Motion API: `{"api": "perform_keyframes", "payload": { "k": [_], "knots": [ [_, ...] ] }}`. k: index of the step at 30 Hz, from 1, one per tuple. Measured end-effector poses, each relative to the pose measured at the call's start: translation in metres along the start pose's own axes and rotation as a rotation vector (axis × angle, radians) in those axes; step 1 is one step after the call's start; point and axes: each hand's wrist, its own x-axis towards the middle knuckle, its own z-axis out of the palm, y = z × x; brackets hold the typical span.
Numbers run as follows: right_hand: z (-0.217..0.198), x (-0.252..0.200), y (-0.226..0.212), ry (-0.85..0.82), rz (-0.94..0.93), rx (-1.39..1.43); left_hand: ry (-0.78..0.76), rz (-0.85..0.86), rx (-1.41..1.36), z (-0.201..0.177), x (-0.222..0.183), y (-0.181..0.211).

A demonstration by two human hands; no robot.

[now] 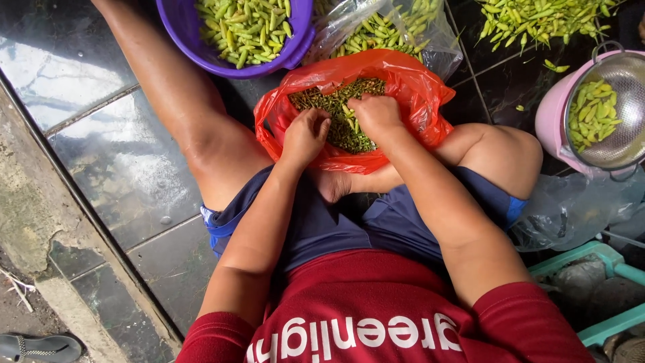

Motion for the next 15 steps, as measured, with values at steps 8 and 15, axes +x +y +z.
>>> {"api": "perform_keyframes", "payload": {
  "k": [8, 15],
  "knots": [
    [-0.098, -0.022, -0.039, -0.155, 0.104, 0.281, -0.051, 0.037, -0.042, 0.002, -0.001, 0.006],
    [-0.11, -0.045, -0.057, -0.129, 0.129, 0.393, -0.033, -0.058, -0.447, 0.019, 0.0, 0.002]
  ]
}}
